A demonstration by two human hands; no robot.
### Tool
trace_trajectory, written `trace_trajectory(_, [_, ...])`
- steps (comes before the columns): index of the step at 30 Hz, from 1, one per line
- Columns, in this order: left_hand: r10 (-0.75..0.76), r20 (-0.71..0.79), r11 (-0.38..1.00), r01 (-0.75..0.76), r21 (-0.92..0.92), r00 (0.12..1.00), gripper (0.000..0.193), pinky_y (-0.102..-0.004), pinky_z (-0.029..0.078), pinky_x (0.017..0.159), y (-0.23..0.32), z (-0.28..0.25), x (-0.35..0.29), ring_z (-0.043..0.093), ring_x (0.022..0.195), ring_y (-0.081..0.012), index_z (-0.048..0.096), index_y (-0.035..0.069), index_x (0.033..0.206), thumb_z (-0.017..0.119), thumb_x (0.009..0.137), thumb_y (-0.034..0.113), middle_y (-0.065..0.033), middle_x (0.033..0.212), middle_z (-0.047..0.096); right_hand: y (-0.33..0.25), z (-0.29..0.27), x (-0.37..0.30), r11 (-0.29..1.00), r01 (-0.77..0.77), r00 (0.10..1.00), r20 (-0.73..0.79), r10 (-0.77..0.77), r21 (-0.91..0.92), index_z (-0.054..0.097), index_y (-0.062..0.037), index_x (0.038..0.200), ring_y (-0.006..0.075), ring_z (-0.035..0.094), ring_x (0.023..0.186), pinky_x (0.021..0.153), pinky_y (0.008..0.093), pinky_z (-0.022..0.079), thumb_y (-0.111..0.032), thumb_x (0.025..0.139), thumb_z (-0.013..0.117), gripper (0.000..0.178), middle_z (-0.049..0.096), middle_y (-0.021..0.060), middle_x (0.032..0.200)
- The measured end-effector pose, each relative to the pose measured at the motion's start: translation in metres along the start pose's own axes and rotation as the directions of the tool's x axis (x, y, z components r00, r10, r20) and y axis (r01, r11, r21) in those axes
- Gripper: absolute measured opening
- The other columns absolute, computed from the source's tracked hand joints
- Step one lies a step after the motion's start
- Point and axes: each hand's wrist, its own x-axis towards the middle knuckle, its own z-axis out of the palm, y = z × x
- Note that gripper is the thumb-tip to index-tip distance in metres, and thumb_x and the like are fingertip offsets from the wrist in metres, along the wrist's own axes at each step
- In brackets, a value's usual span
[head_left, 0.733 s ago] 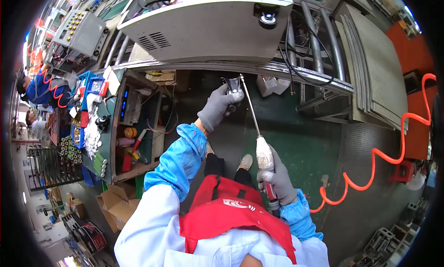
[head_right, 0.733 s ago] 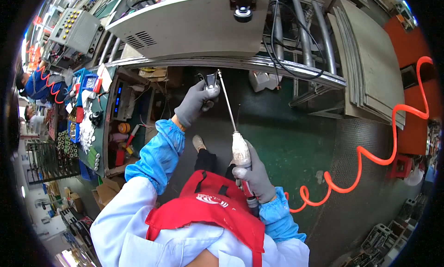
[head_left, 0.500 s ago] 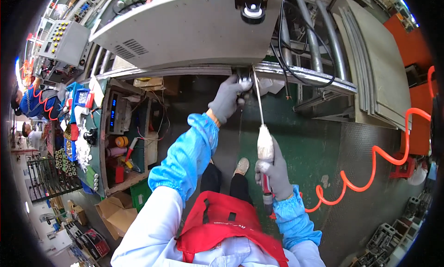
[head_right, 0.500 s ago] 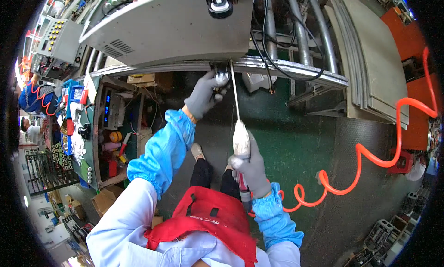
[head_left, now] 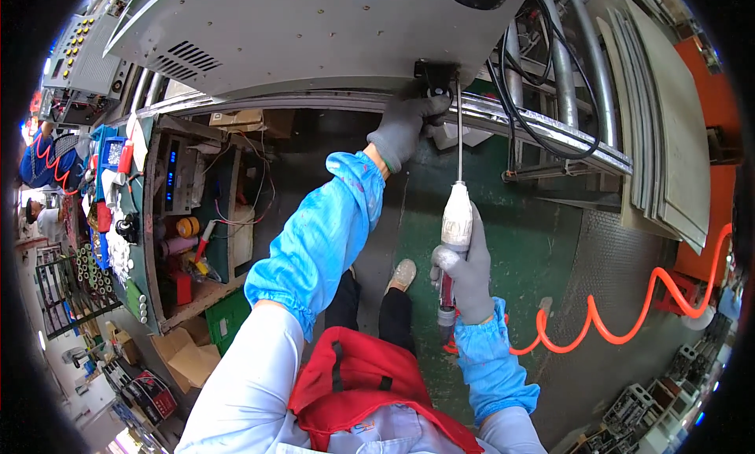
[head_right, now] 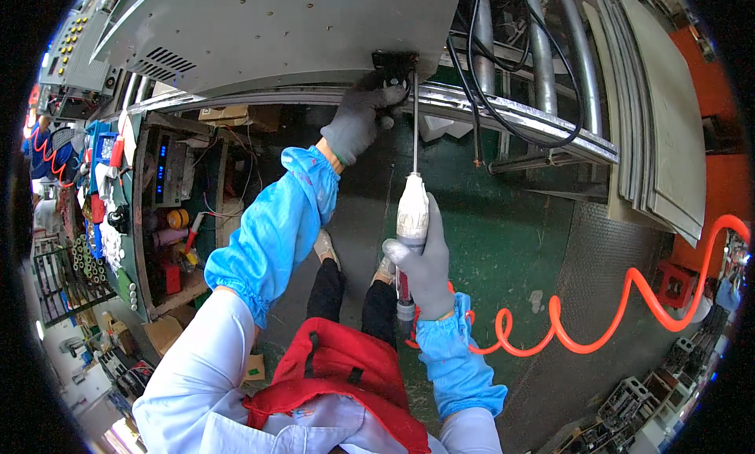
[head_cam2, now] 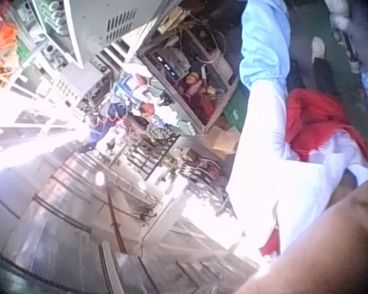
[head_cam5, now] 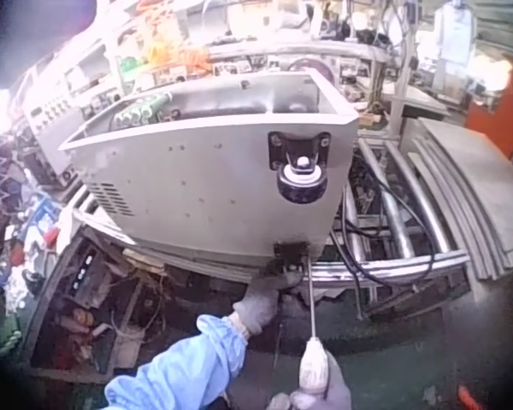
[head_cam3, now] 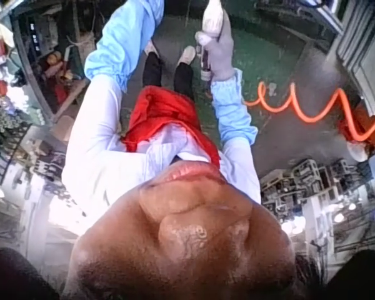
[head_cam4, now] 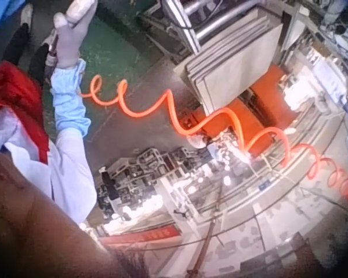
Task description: Assembling and securing internal components inside a metal power box enclosure using a pneumatic screwdriver.
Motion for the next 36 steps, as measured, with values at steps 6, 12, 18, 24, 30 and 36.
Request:
trace_trajectory(6, [0.076,0.040,0.997,-0.074,-0.038,0.996,0.029,-0.0251,0.038,0.061,0.004,0.001,-0.003,0.055,0.080,-0.0091,0.061,0.013,0.117,0.066,0.090,0.021,0.0015,0.097,0.064,-0.011,0.014,-0.007,0.994,-0.009,0.999,-0.032,0.012,0.109,0.025,-0.0015,0.151,0.0200,0.060,0.104,0.086,0.0310,0.051,-0.007,0.074,0.068,0.089,0.052,0.0144,0.130])
trace_trajectory(12, [0.042,0.059,0.998,-0.039,-0.051,0.997,0.022,-0.0252,0.039,0.062,0.002,-0.004,0.004,0.055,0.077,-0.0090,0.062,0.013,0.112,0.065,0.091,0.021,0.0020,0.091,0.064,-0.041,0.026,-0.013,0.978,-0.127,0.991,-0.009,0.130,0.167,0.020,-0.0074,0.153,0.0119,0.057,0.061,0.053,0.0262,0.048,-0.004,0.076,0.065,0.089,0.060,0.0103,0.097])
trace_trajectory(18, [0.073,0.073,0.996,-0.069,-0.060,0.995,0.020,-0.0245,0.040,0.059,0.002,-0.004,0.002,0.054,0.075,-0.0089,0.063,0.013,0.109,0.065,0.092,0.022,0.0014,0.089,0.064,-0.053,0.030,-0.014,0.968,-0.172,0.984,-0.005,0.176,0.184,0.022,-0.0092,0.153,0.0138,0.057,0.051,0.045,0.0256,0.048,-0.013,0.074,0.056,0.086,0.057,0.0076,0.071])
trace_trajectory(24, [0.066,0.040,0.997,-0.068,0.046,0.997,0.021,-0.0248,0.041,0.060,0.002,-0.002,0.004,0.054,0.074,-0.0097,0.064,0.013,0.108,0.067,0.090,0.023,0.0004,0.090,0.064,-0.053,0.029,-0.011,0.943,-0.201,0.979,0.021,0.203,0.265,0.021,-0.0088,0.152,0.0121,0.056,0.052,0.047,0.0257,0.048,-0.003,0.077,0.064,0.087,0.059,0.0068,0.083])
trace_trajectory(30, [0.048,0.053,0.997,-0.045,-0.063,0.997,0.018,-0.0253,0.040,0.060,-0.005,-0.001,0.005,0.053,0.073,-0.0099,0.065,0.016,0.107,0.067,0.090,0.022,0.0019,0.089,0.063,-0.039,0.026,-0.008,0.975,-0.155,0.988,0.009,0.156,0.160,0.020,-0.0076,0.153,0.0127,0.057,0.063,0.052,0.0266,0.048,-0.004,0.076,0.067,0.089,0.056,0.0117,0.108])
trace_trajectory(36, [0.094,0.086,0.988,-0.083,-0.127,0.992,0.015,-0.0246,0.039,0.060,-0.006,-0.005,0.005,0.051,0.072,-0.0095,0.065,0.016,0.103,0.068,0.090,0.024,0.0033,0.088,0.061,-0.028,0.020,-0.005,0.982,-0.094,0.996,0.017,0.093,0.162,0.021,-0.0083,0.153,0.0126,0.056,0.063,0.052,0.0267,0.048,-0.005,0.075,0.068,0.091,0.056,0.0121,0.109])
